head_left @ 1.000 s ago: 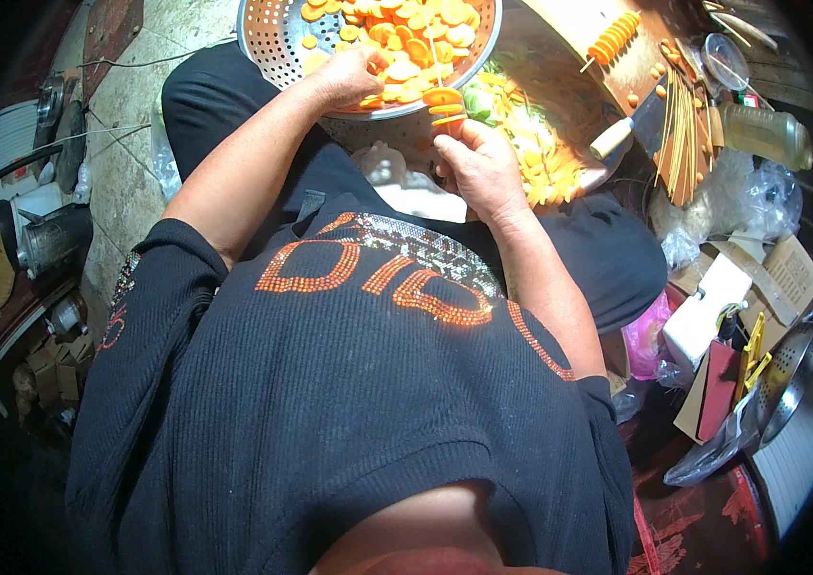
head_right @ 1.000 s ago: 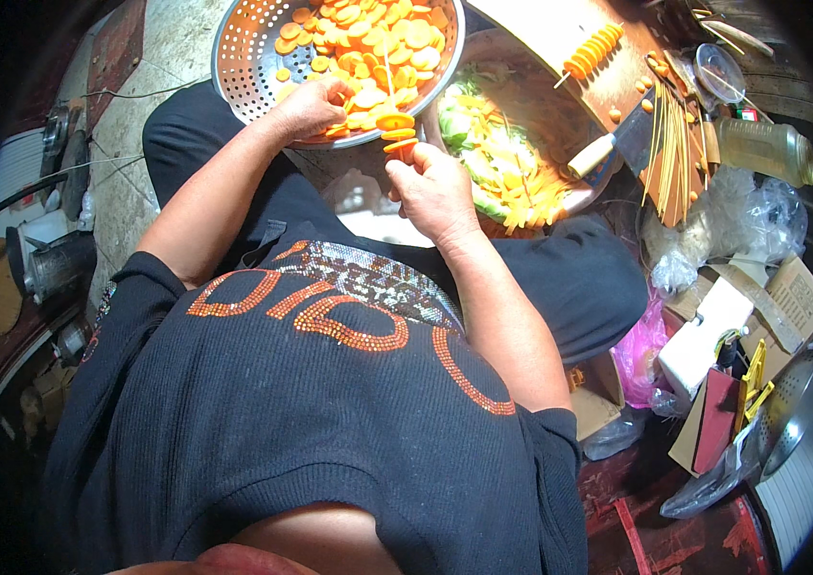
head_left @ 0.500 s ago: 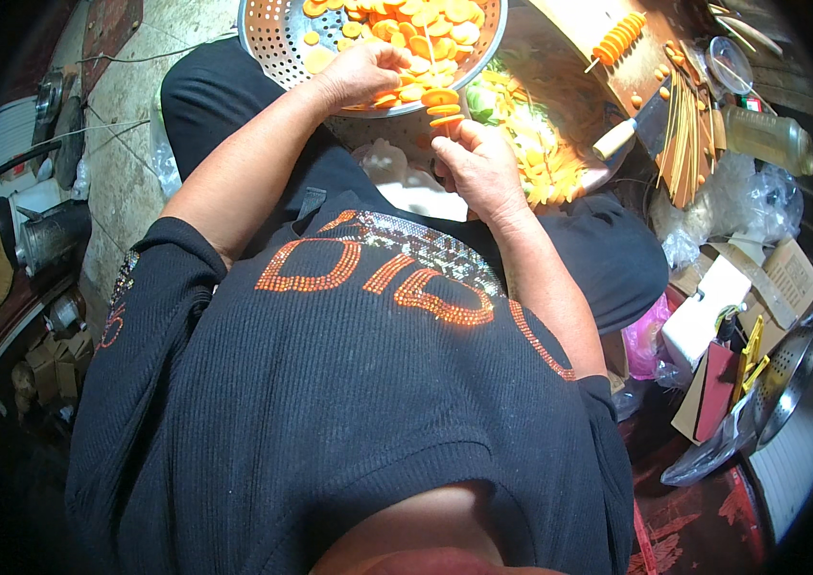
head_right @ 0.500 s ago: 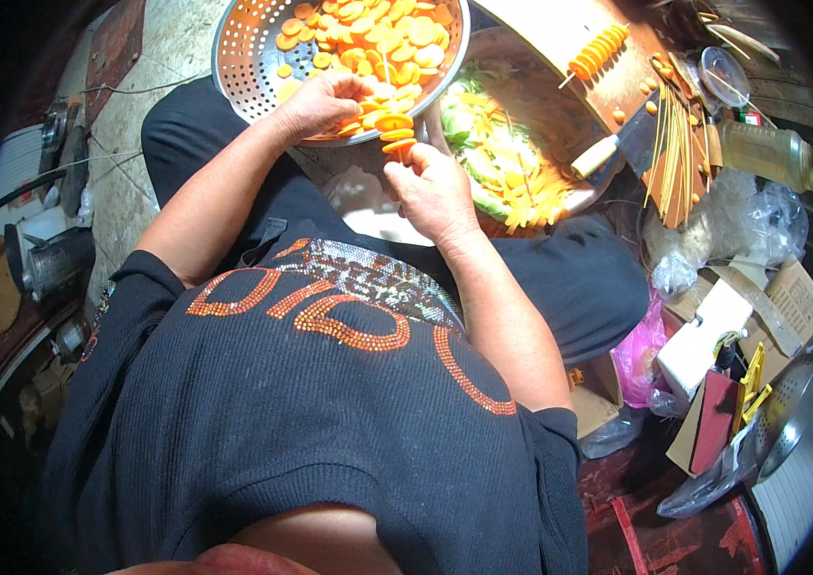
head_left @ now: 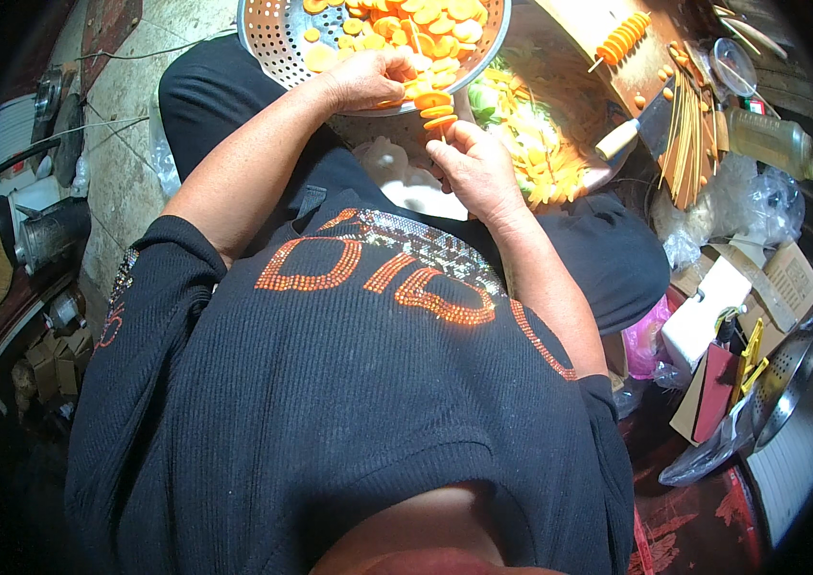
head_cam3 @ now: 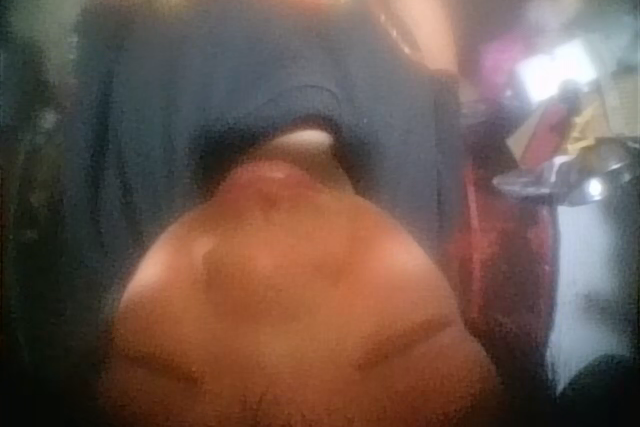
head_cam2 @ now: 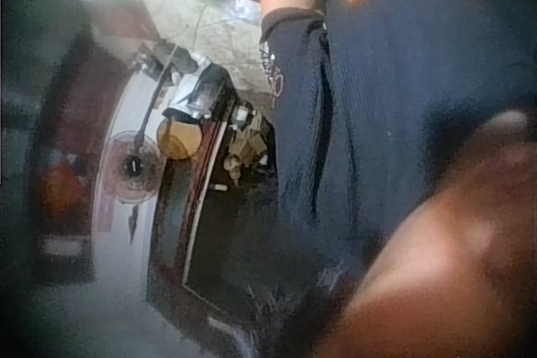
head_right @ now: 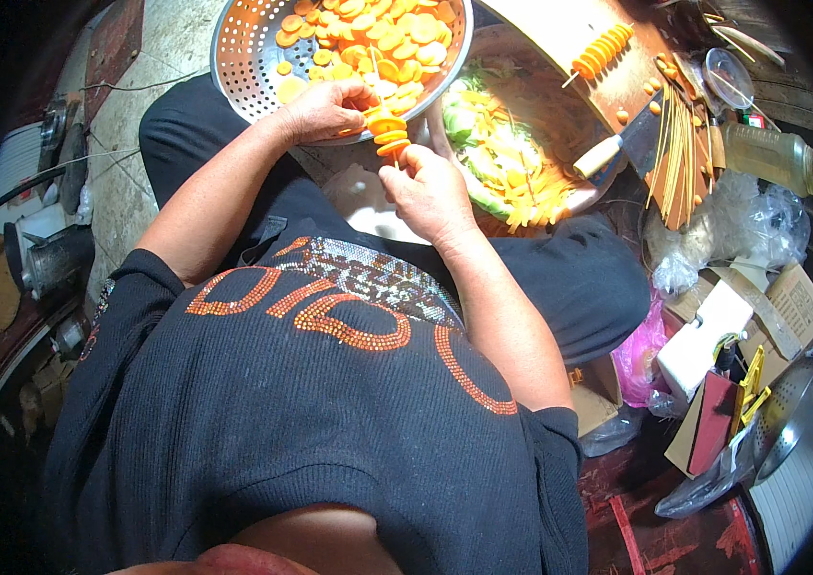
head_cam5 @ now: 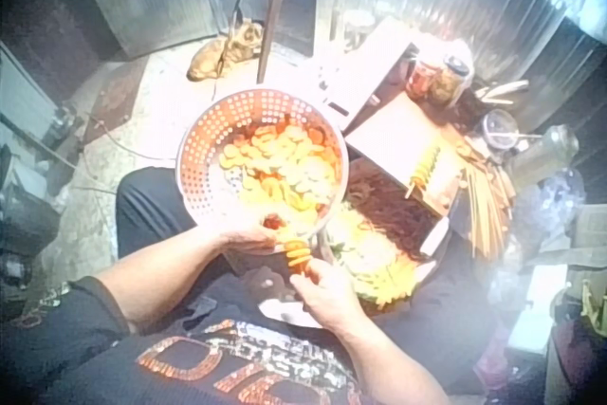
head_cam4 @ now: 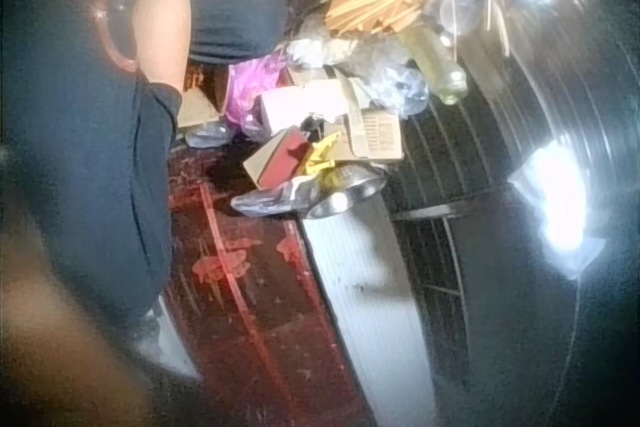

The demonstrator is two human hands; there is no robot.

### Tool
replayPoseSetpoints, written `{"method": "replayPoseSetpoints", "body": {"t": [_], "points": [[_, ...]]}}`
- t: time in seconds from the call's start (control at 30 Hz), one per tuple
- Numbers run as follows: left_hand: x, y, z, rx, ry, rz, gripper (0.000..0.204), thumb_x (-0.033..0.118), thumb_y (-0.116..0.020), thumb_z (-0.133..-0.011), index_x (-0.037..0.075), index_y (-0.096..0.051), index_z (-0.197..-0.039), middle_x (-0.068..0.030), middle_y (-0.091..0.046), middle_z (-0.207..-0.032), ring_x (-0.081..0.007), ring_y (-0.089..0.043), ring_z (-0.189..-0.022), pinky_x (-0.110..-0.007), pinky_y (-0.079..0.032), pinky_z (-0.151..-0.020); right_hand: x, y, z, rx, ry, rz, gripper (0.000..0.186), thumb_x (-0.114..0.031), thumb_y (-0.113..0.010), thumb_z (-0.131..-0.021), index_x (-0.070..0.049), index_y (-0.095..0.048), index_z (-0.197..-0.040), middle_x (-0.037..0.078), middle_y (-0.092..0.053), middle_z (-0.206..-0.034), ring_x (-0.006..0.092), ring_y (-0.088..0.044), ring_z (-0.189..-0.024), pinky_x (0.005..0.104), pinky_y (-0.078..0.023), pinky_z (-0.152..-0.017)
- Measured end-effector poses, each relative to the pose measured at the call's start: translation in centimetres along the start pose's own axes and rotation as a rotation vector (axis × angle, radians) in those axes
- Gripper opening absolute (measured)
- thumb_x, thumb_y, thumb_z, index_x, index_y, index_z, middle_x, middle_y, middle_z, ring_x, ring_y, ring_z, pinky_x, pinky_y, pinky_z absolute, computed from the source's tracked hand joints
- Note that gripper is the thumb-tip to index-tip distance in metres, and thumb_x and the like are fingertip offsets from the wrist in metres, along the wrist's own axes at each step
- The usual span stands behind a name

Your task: The person sits on the floor and threads sliced orange vegetables onto wooden skewers one by one. They pick slices from a colander and insert them into the skewer, then place the completed skewers on a nearby surface.

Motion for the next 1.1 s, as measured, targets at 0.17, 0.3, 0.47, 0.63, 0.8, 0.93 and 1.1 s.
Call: {"method": "replayPoseSetpoints", "body": {"t": [0.17,0.3,0.47,0.63,0.8,0.93,1.1], "points": [[-0.3,-0.1,-0.1,0.005,-0.002,0.021,0.031,0.005,-0.058,-0.077,0.002,-0.06,-0.107,-0.0083,-0.065,-0.098,-0.0154,-0.061,-0.089,-0.027,-0.049,-0.082,0.2,0.0,-0.1,-0.01,-0.011,0.117,0.021,-0.022,-0.061,-0.08,-0.001,-0.059,-0.083,0.007,-0.061,-0.066,0.0142,-0.058,-0.056,0.0289,-0.048,-0.056],[-0.2,0.0,-0.1,0.021,0.029,-0.014,0.026,0.005,-0.058,-0.076,0.002,-0.059,-0.102,-0.0074,-0.064,-0.096,-0.015,-0.06,-0.087,-0.027,-0.049,-0.081,1.0,0.0,-0.6,0.011,0.071,0.236,0.026,-0.025,-0.062,-0.079,-0.001,-0.06,-0.087,0.013,-0.063,-0.074,0.0238,-0.062,-0.068,0.0342,-0.049,-0.067],[-1.0,-0.1,-0.8,-0.001,0.029,-0.013,0.026,0.005,-0.059,-0.076,0.0,-0.058,-0.102,-0.0068,-0.064,-0.095,-0.0141,-0.059,-0.087,-0.025,-0.048,-0.082,1.1,-0.1,-0.7,-0.003,0.063,0.288,0.028,-0.027,-0.063,-0.079,-0.001,-0.061,-0.089,0.015,-0.064,-0.079,0.028,-0.063,-0.075,0.0363,-0.049,-0.071],[-1.7,-0.4,-1.2,-0.006,0.035,0.035,0.026,0.004,-0.06,-0.077,0.0,-0.057,-0.103,-0.0064,-0.064,-0.095,-0.0134,-0.059,-0.088,-0.025,-0.048,-0.083,0.7,-0.3,-0.7,-0.021,0.072,0.307,0.029,-0.027,-0.063,-0.08,-0.001,-0.06,-0.092,0.016,-0.065,-0.082,0.0286,-0.064,-0.078,0.0367,-0.049,-0.073],[-1.4,-0.4,-1.3,0.009,0.054,0.051,0.023,0.003,-0.06,-0.077,0.0,-0.059,-0.101,-0.0058,-0.064,-0.094,-0.0128,-0.059,-0.087,-0.025,-0.047,-0.084,0.7,-0.3,-0.8,-0.029,0.063,0.334,0.028,-0.026,-0.062,-0.08,-0.002,-0.06,-0.092,0.017,-0.064,-0.081,0.029,-0.063,-0.078,0.0372,-0.049,-0.073],[-1.2,-0.3,-1.3,0.03,0.069,0.083,0.019,0.005,-0.061,-0.078,0.001,-0.06,-0.097,-0.0045,-0.064,-0.09,-0.0118,-0.059,-0.084,-0.024,-0.048,-0.08,0.6,-0.2,-0.7,-0.034,0.049,0.335,0.027,-0.027,-0.062,-0.08,-0.002,-0.059,-0.09,0.016,-0.064,-0.079,0.029,-0.063,-0.077,0.0374,-0.049,-0.072],[-0.6,-0.1,-1.0,0.058,0.083,0.079,0.015,0.007,-0.062,-0.078,0.002,-0.062,-0.093,-0.003,-0.064,-0.086,-0.0104,-0.058,-0.08,-0.024,-0.048,-0.075,0.5,-0.2,-0.6,-0.027,0.044,0.34,0.026,-0.027,-0.062,-0.08,-0.002,-0.058,-0.088,0.016,-0.063,-0.079,0.0288,-0.063,-0.076,0.0373,-0.049,-0.072]]}}
Point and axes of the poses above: each hand's wrist, its own z-axis away from the middle knuckle, its own y-axis out of the back of the hand, x = y × z, the point moved 3 cm from there along -z, towards the middle knuckle
